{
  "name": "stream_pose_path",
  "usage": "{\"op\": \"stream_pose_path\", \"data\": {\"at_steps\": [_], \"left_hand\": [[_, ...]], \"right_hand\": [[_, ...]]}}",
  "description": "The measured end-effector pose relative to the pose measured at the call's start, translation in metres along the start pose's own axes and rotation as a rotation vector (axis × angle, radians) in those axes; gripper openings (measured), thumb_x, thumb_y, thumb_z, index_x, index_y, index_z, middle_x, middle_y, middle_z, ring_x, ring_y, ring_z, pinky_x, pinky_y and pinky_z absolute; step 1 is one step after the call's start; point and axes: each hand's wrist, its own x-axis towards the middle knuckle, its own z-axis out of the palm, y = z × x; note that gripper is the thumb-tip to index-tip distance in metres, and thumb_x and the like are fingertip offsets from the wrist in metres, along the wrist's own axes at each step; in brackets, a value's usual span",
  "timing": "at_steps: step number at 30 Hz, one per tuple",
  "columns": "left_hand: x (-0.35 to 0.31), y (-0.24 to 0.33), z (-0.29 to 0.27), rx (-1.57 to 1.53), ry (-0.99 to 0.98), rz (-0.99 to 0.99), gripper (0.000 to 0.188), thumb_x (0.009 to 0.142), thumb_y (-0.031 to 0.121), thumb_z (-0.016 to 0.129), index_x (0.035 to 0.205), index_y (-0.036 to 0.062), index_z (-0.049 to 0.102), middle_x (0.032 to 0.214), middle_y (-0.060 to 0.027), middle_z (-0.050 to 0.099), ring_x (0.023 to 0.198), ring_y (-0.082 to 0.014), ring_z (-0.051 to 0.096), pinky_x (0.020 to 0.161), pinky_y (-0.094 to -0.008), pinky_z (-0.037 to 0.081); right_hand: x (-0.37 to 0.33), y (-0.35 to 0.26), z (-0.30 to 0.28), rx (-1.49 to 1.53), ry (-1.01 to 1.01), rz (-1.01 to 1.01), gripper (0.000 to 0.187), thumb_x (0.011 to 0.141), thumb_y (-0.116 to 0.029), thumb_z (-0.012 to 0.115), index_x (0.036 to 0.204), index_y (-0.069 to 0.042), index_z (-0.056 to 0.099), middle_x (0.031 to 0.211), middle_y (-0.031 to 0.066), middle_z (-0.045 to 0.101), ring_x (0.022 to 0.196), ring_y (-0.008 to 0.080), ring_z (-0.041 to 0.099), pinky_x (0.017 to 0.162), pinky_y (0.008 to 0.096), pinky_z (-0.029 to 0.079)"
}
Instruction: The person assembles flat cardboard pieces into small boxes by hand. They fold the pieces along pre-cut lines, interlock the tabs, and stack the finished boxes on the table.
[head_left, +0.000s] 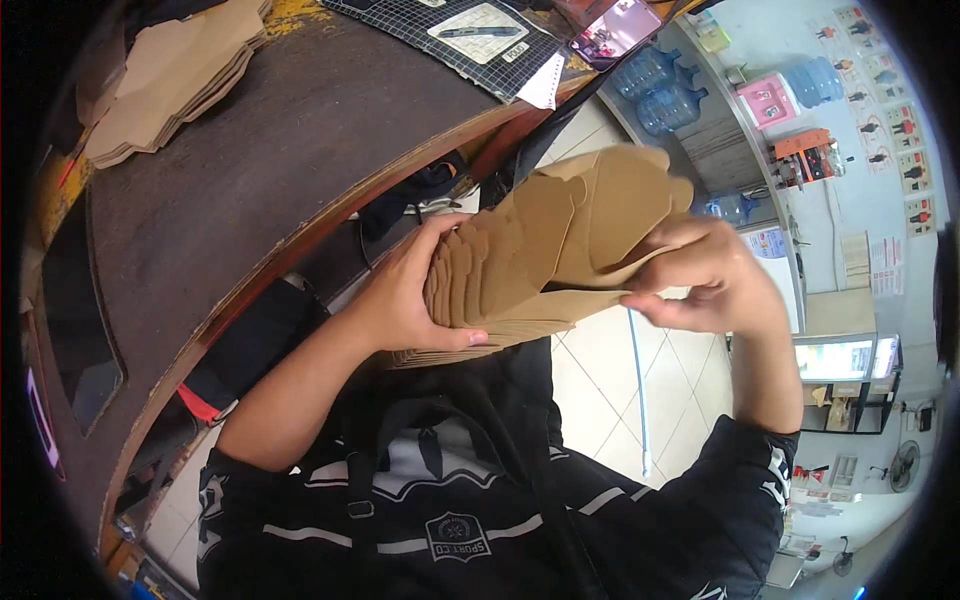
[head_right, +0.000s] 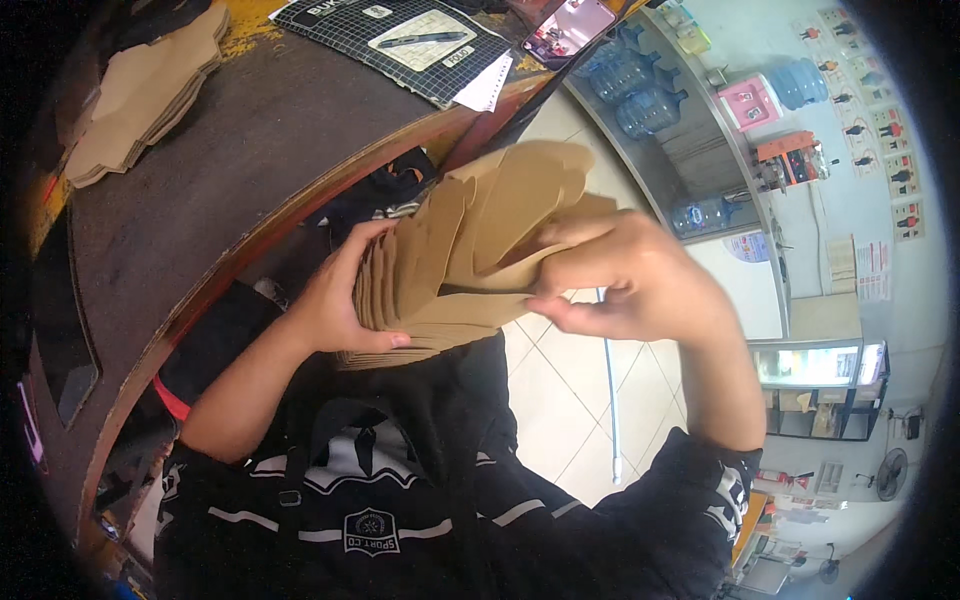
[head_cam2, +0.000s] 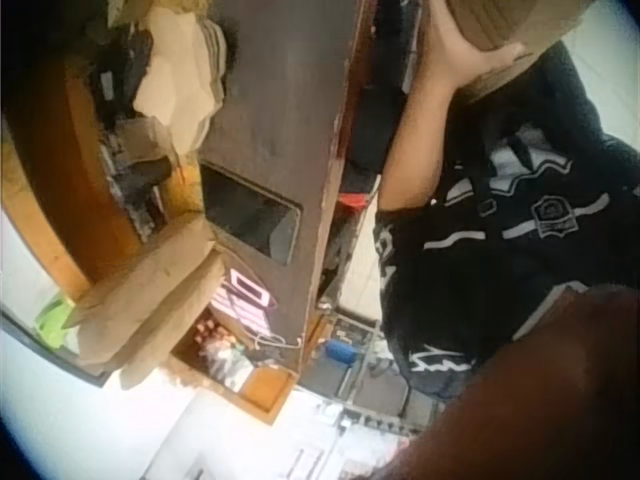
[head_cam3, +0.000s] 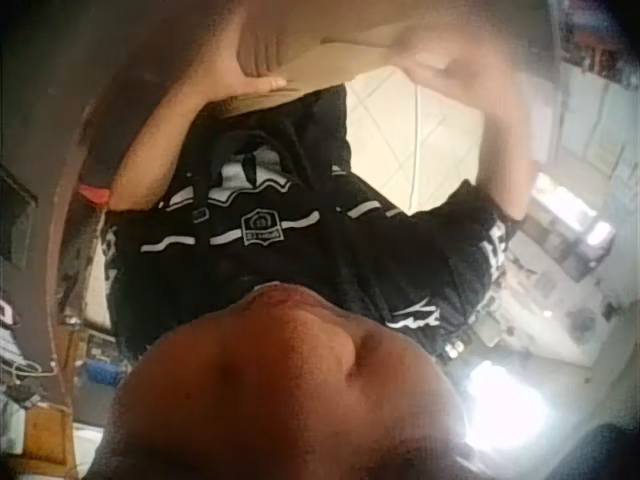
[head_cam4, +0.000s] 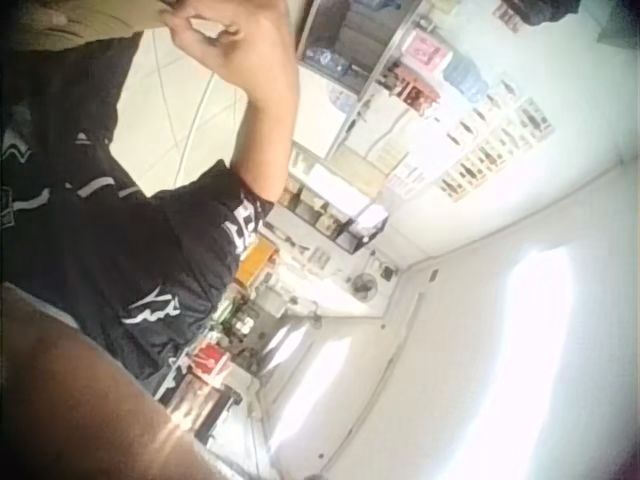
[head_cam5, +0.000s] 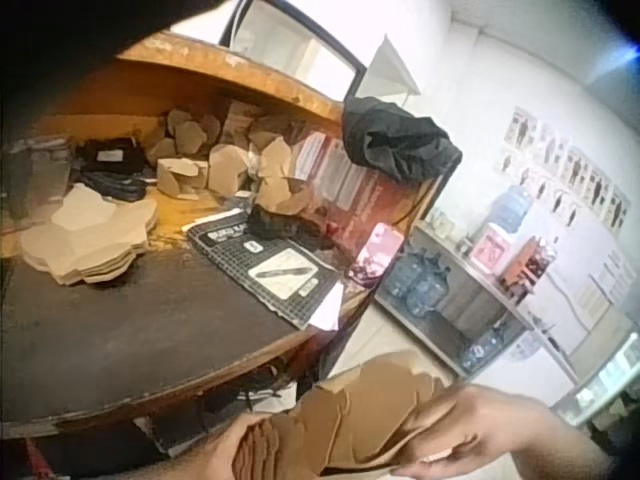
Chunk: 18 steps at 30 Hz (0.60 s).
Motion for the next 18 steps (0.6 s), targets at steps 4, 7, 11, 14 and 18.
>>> {"op": "stream_pose_path", "data": {"at_steps": [4, 7, 11, 14, 18], "left_hand": [[0.000, 0.001, -0.003, -0.018, -0.012, 0.007, 0.116, 0.059, 0.040, 0.100, 0.152, 0.0046, 0.040, 0.142, -0.0217, 0.055, 0.133, -0.0362, 0.057, 0.113, -0.0453, 0.044], [-0.002, 0.003, -0.003, -0.016, -0.029, 0.010, 0.116, 0.059, 0.039, 0.100, 0.152, 0.0042, 0.039, 0.142, -0.0219, 0.055, 0.133, -0.0363, 0.056, 0.114, -0.0452, 0.044], [-0.002, 0.004, -0.001, 0.042, -0.016, 0.029, 0.115, 0.061, 0.038, 0.099, 0.152, 0.0034, 0.038, 0.143, -0.0225, 0.054, 0.134, -0.0365, 0.055, 0.114, -0.0456, 0.044], [0.000, 0.000, -0.001, 0.036, -0.030, 0.031, 0.113, 0.062, 0.037, 0.098, 0.152, 0.0030, 0.038, 0.142, -0.0232, 0.054, 0.134, -0.0369, 0.055, 0.114, -0.0459, 0.043], [-0.002, 0.000, -0.001, -0.012, -0.035, 0.011, 0.114, 0.062, 0.036, 0.097, 0.153, 0.0028, 0.037, 0.142, -0.0236, 0.053, 0.134, -0.0380, 0.055, 0.114, -0.0463, 0.043]], "right_hand": [[-0.011, 0.009, 0.013, -0.025, -0.015, 0.043, 0.021, 0.083, -0.002, 0.083, 0.073, -0.004, 0.065, 0.072, 0.0097, 0.060, 0.066, 0.0302, 0.060, 0.063, 0.0414, 0.044], [-0.013, 0.016, 0.016, -0.068, 0.035, 0.030, 0.024, 0.083, -0.002, 0.080, 0.070, -0.003, 0.060, 0.068, 0.0098, 0.056, 0.064, 0.0303, 0.059, 0.061, 0.0414, 0.044], [-0.006, 0.015, 0.025, -0.112, -0.028, 0.028, 0.024, 0.079, -0.002, 0.078, 0.070, -0.005, 0.057, 0.069, 0.0096, 0.055, 0.065, 0.0309, 0.059, 0.059, 0.0407, 0.044], [-0.011, 0.013, 0.029, -0.057, -0.124, 0.059, 0.021, 0.079, -0.004, 0.080, 0.077, -0.007, 0.058, 0.082, 0.0081, 0.065, 0.070, 0.0286, 0.064, 0.062, 0.0398, 0.049], [-0.014, 0.023, 0.035, 0.499, 0.001, 0.069, 0.027, 0.084, -0.004, 0.078, 0.096, -0.006, 0.055, 0.093, 0.0117, 0.067, 0.082, 0.0264, 0.071, 0.071, 0.0358, 0.055]]}}
